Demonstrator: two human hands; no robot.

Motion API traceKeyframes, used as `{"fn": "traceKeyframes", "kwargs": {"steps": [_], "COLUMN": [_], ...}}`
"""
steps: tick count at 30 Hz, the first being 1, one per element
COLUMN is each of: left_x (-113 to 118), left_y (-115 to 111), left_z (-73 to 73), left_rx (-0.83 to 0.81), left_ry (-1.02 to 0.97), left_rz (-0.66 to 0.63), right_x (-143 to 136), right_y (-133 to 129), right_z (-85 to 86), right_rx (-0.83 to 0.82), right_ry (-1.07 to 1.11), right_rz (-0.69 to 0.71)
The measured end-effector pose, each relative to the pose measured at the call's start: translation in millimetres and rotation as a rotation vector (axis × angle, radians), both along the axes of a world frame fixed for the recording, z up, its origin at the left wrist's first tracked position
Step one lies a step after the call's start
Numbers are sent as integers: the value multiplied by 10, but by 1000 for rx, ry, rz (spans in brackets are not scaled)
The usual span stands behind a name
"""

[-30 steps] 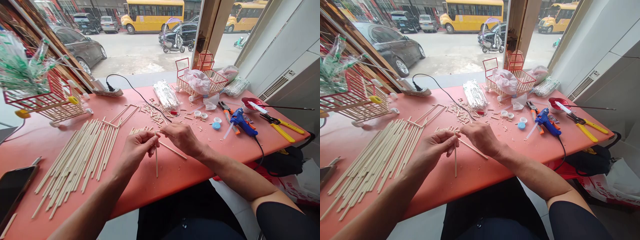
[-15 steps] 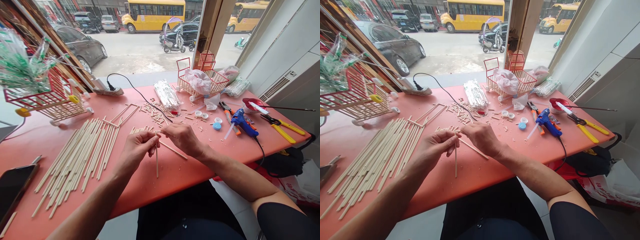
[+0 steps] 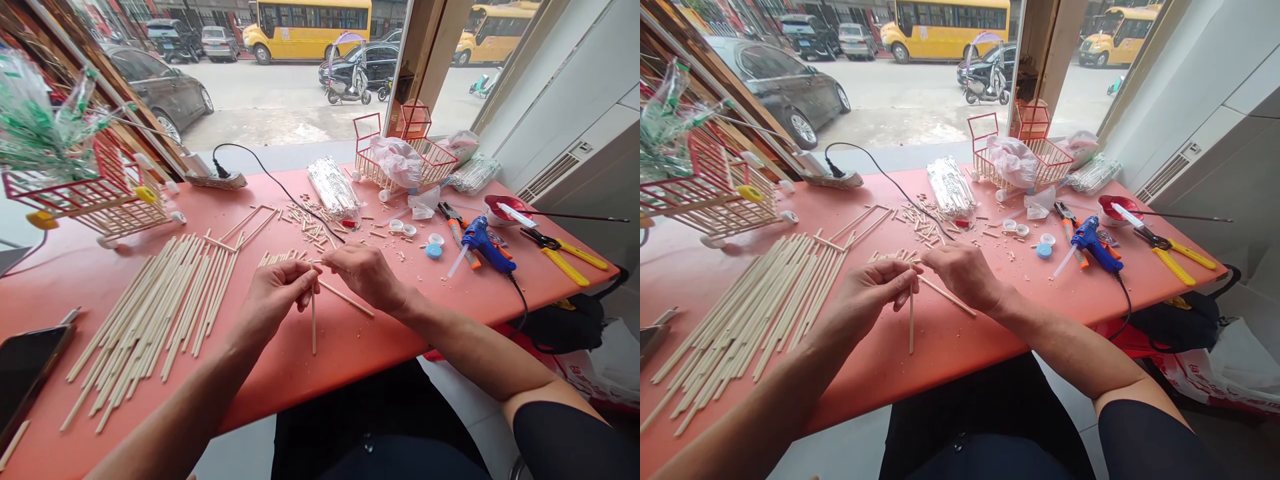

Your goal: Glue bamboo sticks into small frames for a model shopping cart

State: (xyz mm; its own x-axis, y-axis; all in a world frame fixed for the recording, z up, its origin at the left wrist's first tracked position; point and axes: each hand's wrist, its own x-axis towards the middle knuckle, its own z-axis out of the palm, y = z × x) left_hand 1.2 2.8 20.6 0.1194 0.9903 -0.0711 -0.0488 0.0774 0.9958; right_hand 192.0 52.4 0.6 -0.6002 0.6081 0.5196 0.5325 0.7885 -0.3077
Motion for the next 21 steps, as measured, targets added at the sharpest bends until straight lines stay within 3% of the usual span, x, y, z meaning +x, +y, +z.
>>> {"fn": "traceKeyframes", "kwargs": {"steps": [10, 21], "left_x": [8, -3], "left_y": [11, 9], "left_z": [12, 19], "left_rx": [-15, -27], "left_ry": [3, 12], "left_rz": [13, 1], "right_x": [-14, -14], "right_y": [11, -6], "right_z": [-23, 80], "right_rx": [27, -46], "right_ry": [20, 28], "right_rz": [-9, 20]}}
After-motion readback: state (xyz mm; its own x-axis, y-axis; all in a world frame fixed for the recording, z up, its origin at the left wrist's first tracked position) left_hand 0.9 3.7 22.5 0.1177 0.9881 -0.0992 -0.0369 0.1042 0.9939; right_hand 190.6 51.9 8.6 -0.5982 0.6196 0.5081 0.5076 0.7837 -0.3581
